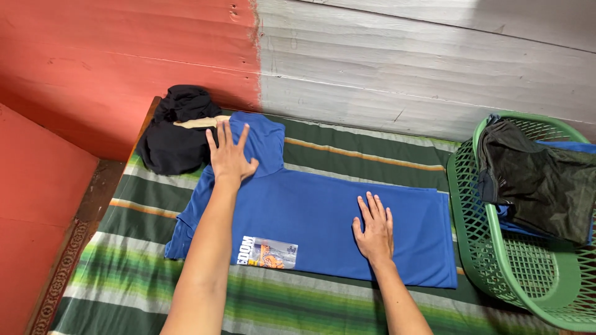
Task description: Folding a blue t-shirt on a flat surface.
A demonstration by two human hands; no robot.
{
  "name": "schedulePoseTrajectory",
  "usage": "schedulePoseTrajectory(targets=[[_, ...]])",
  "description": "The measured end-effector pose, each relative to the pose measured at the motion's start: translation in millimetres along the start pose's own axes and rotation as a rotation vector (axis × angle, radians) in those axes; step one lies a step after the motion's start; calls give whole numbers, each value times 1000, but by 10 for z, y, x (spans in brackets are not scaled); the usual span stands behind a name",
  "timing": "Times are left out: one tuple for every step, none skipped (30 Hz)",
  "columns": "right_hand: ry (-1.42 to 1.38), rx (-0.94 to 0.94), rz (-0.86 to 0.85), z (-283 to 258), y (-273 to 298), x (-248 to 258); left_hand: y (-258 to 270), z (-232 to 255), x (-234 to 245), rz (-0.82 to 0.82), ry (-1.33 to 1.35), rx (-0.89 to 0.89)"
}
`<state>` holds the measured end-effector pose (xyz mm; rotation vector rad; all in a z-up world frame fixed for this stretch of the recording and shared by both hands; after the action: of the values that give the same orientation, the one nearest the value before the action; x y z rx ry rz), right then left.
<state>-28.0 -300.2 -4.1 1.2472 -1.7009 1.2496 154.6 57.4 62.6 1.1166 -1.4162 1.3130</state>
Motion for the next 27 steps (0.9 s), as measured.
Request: schedulePoseTrajectory(targets=[[0, 2, -2, 2, -7, 3, 35, 15, -127, -1, 0, 3], [3, 3, -3, 6, -10, 9, 71, 29, -221, 154, 60, 21], [2, 2, -3, -2, -11, 4, 108, 29, -308, 310, 115, 40], [-1, 3, -3, 8, -12, -6, 351, 113, -261, 310, 112, 41], [-8, 2, 2, 13, -15, -12, 588, 206, -211, 287, 252, -22], [-15, 2, 8, 17, -15, -15, 830, 301, -158, 262, 392, -84], [-17, -1, 9, 35, -15, -29, 1062, 315, -94, 261, 389, -87], [-20, 11, 17, 47, -11, -42, 1298, 324, -44, 189, 473, -68], [-21, 24, 22, 59, 0, -47, 1549, 334, 5, 114, 557, -46], [-22, 23, 21, 9, -1, -27, 1666, 297, -65, 113, 557, -46], [49, 58, 15, -38, -6, -2, 1782, 269, -139, 106, 502, -43], [119, 94, 8, -84, -15, 21, 1895, 243, -213, 100, 448, -41], [121, 90, 6, -190, 85, -34, 1926, 245, -199, 96, 449, -43], [84, 170, -4, -310, 186, -91, 1956, 248, -184, 103, 442, -39], [47, 250, -6, -424, 258, -153, 1952, 258, -173, 118, 435, -37], [49, 247, -1, -619, 302, -139, 1926, 241, -142, 122, 436, -43], [4, 247, -59, -795, 374, -121, 1931, 247, -123, 109, 400, -36], [-42, 246, -117, -966, 440, -111, 1929, 256, -111, 97, 364, -30], [-36, 243, -120, -960, 483, -49, 1925, 256, -109, 93, 370, -32], [-88, 221, -130, -950, 522, 10, 1918, 258, -114, 79, 354, -36], [-141, 199, -141, -952, 565, 62, 1914, 247, -122, 65, 338, -40], [-136, 196, -144, -722, 582, 168, 1911, 269, -137, 61, 343, -41], [-28, 110, -143, -494, 623, 263, 1924, 264, -145, 66, 325, -44], [81, 25, -142, -269, 667, 365, 1935, 259, -150, 71, 307, -48], [82, 25, -136, 98, 701, 390, 1928, 262, -167, 76, 309, -49], [154, -56, -117, 480, 732, 421, 1919, 263, -182, 76, 308, -45], [224, -141, -101, 860, 787, 454, 1918, 262, -200, 71, 306, -44]])
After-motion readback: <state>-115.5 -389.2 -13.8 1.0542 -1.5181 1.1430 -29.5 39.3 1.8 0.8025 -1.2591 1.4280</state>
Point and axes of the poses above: each hand's wrist, its own y-axis away from the middle knuckle, its own x-axis out of the back of the hand, z = x × y, the point moved 2 cm from there along -y, towards the middle knuckle, and after that the axes turned 8 degrees about z, right-handed, at the moved point
